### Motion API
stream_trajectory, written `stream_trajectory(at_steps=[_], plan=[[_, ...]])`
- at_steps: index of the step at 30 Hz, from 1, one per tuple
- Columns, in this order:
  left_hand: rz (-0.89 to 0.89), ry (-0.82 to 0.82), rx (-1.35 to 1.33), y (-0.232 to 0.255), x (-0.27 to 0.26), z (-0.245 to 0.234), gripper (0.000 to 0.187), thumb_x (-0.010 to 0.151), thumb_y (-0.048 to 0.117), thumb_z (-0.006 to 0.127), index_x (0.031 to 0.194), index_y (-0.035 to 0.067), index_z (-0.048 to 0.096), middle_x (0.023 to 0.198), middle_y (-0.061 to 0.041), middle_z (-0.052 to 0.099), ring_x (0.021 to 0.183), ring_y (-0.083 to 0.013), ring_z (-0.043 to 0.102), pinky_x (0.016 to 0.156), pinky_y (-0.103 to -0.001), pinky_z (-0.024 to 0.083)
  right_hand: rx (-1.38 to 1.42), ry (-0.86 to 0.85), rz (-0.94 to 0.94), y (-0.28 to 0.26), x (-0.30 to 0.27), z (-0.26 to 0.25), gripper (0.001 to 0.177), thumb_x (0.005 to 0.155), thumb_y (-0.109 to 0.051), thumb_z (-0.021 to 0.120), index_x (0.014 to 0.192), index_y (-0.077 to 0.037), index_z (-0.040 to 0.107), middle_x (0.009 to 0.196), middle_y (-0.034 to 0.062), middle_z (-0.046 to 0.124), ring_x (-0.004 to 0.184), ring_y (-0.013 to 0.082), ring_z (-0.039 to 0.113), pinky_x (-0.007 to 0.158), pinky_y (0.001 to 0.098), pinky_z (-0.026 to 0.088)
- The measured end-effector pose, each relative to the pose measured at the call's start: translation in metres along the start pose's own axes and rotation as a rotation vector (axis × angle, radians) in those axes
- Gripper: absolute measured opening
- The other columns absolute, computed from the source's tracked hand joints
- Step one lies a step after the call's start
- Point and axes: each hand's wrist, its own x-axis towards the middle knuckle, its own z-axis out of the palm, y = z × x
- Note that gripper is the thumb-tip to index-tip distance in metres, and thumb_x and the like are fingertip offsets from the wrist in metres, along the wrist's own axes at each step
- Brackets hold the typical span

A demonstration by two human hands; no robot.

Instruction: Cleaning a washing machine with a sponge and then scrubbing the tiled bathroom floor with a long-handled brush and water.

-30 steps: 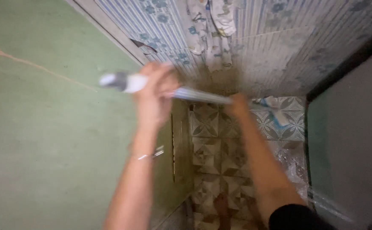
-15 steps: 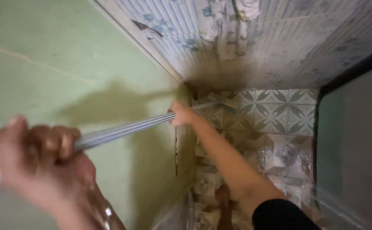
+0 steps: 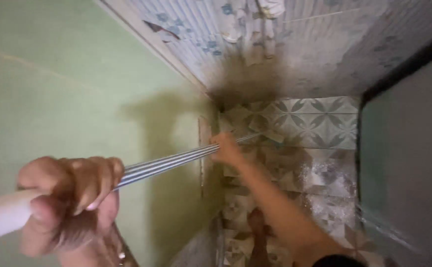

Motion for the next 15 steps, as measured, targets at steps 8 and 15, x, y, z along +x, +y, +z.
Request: stream_trajectory(at_steps=[8, 15], plan=[[0.058, 0.237, 0.235, -0.027, -0.049, 0.000, 0.042, 0.105, 0.018, 0.064, 0.074, 0.015, 0.036, 0.050, 0.002, 0.029, 0.042, -0.0108, 0.022, 0.052, -0.032, 0.024, -0.193, 0.077, -0.187, 0.037, 0.030, 0.037, 0.018, 0.075, -0.025, 0.075, 0.078, -0.008, 0.070, 0.083, 0.0170, 0.069, 0.082, 0.0352, 0.066, 0.077, 0.0476, 0.053], [0.129, 0.418, 0.271, -0.009, -0.055, 0.023, 0.035, 0.113, 0.016, 0.062, 0.087, 0.011, 0.040, 0.057, 0.000, 0.031, 0.050, -0.0113, 0.027, 0.054, -0.033, 0.029, 0.061, -0.075, -0.023, -0.032, 0.008, 0.018, 0.013, 0.072, -0.015, 0.067, 0.079, -0.005, 0.071, 0.076, 0.0155, 0.069, 0.072, 0.0346, 0.071, 0.068, 0.0469, 0.058]])
